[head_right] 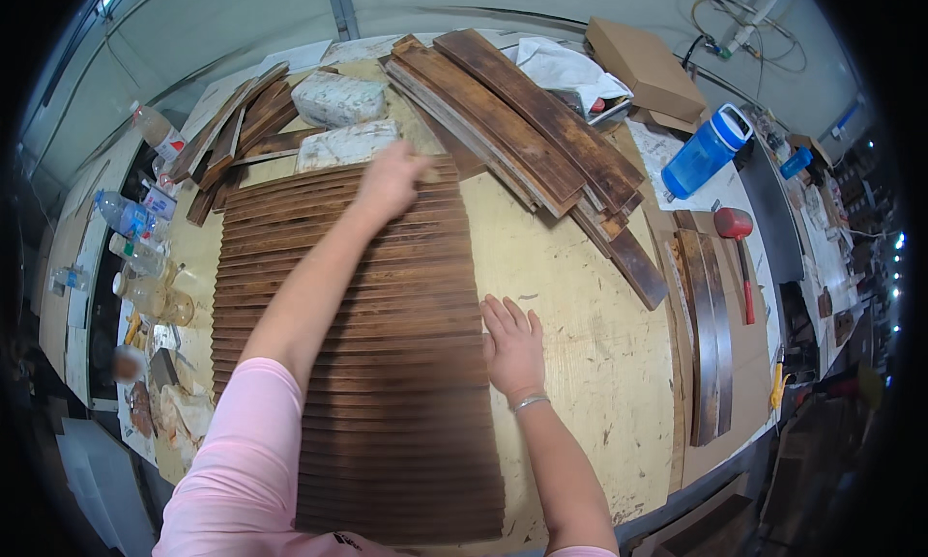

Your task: The person wipes a wooden board with a cloth, aligns it with other slats on a table, and then uses a yellow block to rub the surface of the assembled wood panel.

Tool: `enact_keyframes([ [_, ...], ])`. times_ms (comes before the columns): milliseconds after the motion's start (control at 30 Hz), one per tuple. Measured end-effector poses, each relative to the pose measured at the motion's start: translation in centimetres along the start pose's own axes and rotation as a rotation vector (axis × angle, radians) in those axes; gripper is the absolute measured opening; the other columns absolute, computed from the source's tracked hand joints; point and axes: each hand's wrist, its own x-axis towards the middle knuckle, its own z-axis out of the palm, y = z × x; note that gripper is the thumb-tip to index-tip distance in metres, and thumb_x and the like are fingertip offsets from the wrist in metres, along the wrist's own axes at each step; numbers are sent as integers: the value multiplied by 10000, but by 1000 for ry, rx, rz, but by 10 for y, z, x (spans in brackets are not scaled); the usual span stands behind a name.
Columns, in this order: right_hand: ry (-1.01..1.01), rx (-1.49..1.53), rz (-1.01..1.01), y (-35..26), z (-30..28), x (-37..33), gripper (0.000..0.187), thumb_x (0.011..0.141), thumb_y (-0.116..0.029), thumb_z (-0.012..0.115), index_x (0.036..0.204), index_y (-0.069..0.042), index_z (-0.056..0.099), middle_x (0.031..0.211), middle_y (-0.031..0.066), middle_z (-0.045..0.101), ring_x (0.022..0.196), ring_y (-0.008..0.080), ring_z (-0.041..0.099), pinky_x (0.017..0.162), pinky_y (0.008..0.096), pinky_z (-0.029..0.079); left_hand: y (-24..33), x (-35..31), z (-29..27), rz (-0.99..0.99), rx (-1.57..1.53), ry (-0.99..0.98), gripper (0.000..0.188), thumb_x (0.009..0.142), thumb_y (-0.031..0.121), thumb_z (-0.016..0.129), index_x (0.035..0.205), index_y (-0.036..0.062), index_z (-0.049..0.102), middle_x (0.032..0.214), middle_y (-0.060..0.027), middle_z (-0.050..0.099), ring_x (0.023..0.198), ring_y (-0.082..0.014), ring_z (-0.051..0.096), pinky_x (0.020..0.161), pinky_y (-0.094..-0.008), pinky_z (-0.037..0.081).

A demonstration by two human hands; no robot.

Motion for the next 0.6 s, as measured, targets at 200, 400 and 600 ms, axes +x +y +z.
enact_keyframes([
  [200, 0, 28, 0, -2, 2, 1, 542, 906, -153, 617, 1438, -163, 512, 1519, -19, 484, 1405, 221, 427, 1181, 519, 285, -13, 12, 4, -47, -87, 213, 353, 784, -5, 679, 1113, 111, 733, 1033, -158, 629, 1006, -340, 597, 889, -455, 504],
  [400, 3, 53, 18, -4, 1, 0, 509, 919, -146, 611, 1421, -158, 529, 1508, -18, 499, 1401, 219, 431, 1181, 507, 284, 25, 39, 38, -150, 27, 235, 193, 892, 185, 686, 1081, 147, 704, 967, -174, 608, 964, -342, 601, 854, -446, 472],
  [600, -2, 50, 15, -1, 2, 1, 526, 906, -163, 608, 1425, -161, 527, 1509, -13, 500, 1407, 214, 425, 1185, 517, 272, 8, 20, 30, -277, 186, 277, 205, 909, 291, 621, 991, 123, 707, 965, -139, 638, 941, -293, 622, 806, -478, 427],
])
